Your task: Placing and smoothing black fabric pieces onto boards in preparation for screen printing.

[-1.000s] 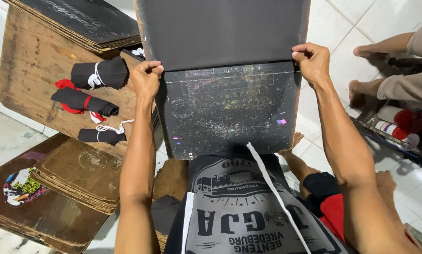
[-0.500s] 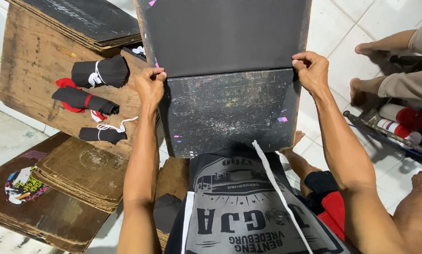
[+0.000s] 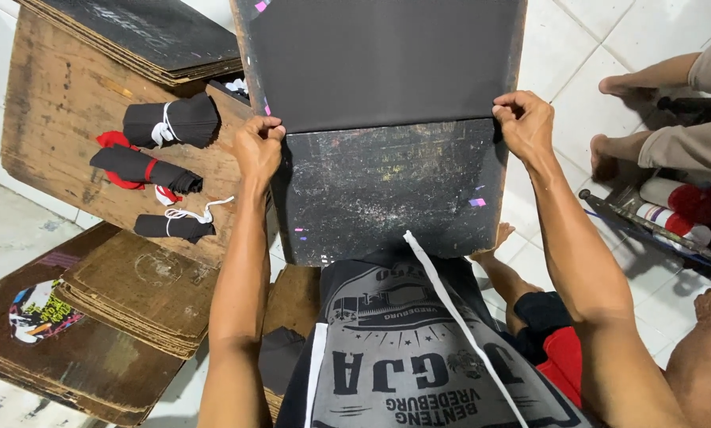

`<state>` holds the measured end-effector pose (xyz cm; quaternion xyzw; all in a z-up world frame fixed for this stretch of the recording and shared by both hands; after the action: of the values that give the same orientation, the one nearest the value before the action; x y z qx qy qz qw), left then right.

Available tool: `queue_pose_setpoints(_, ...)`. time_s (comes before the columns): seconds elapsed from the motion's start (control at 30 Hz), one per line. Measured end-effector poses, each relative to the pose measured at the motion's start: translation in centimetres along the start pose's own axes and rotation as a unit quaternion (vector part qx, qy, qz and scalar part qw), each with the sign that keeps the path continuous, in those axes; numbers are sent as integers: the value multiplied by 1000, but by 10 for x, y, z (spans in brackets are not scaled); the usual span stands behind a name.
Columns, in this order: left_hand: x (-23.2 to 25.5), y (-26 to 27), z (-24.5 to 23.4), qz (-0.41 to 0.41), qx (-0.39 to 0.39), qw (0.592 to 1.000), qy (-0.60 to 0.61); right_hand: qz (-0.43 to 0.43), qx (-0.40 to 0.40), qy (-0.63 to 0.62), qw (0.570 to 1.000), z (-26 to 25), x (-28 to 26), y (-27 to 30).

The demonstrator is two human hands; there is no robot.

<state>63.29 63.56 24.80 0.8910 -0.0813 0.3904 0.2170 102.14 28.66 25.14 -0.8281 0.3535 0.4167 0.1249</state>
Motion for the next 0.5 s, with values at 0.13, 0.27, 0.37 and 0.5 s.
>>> queue_pose_setpoints(0.13, 55, -6, -29, -48, -35, 998, 18, -84, 46, 67, 993, -15, -1, -26)
queue_pose_setpoints(0.27, 79, -66, -42, 98, 18, 995, -18, -205, 85, 102, 970, -27, -9, -77)
queue_pose_setpoints(0.37, 76, -122, -23, 255, 15, 967, -18, -259, 54, 95, 960, -22, -33, -120)
queue_pose_setpoints(0.5, 86, -144, -3, 221, 0, 969, -111, -195, 13, 127, 972, -16, -44, -147)
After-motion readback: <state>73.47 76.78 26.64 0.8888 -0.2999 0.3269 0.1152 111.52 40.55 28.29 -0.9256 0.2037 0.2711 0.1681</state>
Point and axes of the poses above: each hand's wrist, its own y-axis away from the middle knuckle, its own z-axis out of the palm, x = y × z, the point moved 1 cm from there along -y, towards the middle knuckle, and after that the axes turned 8 degrees about -z, right-handed, at the moved point
